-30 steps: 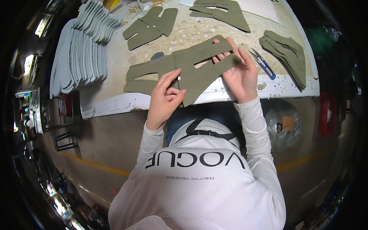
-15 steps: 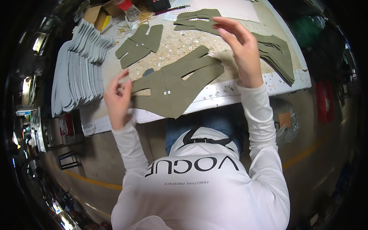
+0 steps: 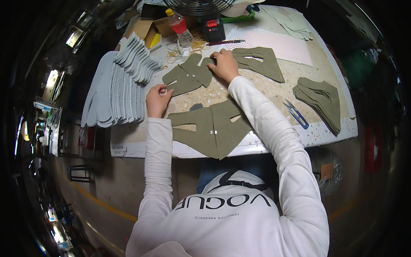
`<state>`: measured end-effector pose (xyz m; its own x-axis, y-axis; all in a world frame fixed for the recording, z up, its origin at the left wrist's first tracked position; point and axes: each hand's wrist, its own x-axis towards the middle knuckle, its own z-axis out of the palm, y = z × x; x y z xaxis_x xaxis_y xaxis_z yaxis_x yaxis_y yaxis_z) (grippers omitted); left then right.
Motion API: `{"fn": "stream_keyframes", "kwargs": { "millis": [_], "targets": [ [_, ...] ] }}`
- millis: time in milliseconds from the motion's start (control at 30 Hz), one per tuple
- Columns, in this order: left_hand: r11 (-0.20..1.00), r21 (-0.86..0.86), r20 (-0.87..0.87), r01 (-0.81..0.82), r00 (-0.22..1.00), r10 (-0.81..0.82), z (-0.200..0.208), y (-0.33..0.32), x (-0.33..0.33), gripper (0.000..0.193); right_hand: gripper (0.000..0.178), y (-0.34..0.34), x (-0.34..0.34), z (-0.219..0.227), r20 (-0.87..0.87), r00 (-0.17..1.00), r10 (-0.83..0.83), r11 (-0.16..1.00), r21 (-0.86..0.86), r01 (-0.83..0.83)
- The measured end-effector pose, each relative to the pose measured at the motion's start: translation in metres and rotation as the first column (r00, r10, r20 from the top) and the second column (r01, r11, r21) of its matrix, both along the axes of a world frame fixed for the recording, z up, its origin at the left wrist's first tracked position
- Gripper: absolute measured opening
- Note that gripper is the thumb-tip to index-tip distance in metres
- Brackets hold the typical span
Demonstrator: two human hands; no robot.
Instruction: The person cuts olive-green fabric pieces using a rotary cutter and then stacks them. They repeat this process for multiple pieces, aligning them before cutting and stacking the finished pieces on the table.
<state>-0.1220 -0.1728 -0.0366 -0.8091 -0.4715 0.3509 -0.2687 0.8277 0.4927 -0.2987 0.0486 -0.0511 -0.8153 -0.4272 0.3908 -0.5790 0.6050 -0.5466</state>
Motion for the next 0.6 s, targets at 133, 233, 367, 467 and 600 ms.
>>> {"fn": "stream_keyframes", "kwargs": {
  "millis": [133,233,367,467,600],
  "targets": [
    [1.000,-0.002,-0.061,-0.017,0.998,0.016,0.004,0.008,-0.004,0.030,0.031,0.002,0.000,-0.002,-0.002,1.000,-0.009,1.000,-0.022,0.009],
    [0.999,-0.030,-0.194,-0.023,0.981,0.017,0.002,0.013,-0.008,0.028,0.030,0.002,0.003,-0.001,-0.119,0.993,0.024,0.995,-0.092,-0.035],
    [0.996,-0.084,-0.100,0.023,0.994,-0.032,0.000,0.013,-0.004,0.028,0.036,-0.003,0.014,0.003,0.177,0.945,0.275,0.899,-0.397,-0.187],
    [0.998,-0.036,-0.034,0.044,0.998,-0.045,-0.002,0.011,0.000,0.028,0.045,-0.004,0.018,0.018,0.036,0.967,0.251,0.857,-0.474,-0.205],
    [0.989,-0.102,-0.194,0.104,0.973,-0.122,-0.007,0.007,-0.004,0.025,0.026,0.026,0.001,0.067,0.247,0.910,0.333,0.829,-0.537,-0.157]
  ]
}}
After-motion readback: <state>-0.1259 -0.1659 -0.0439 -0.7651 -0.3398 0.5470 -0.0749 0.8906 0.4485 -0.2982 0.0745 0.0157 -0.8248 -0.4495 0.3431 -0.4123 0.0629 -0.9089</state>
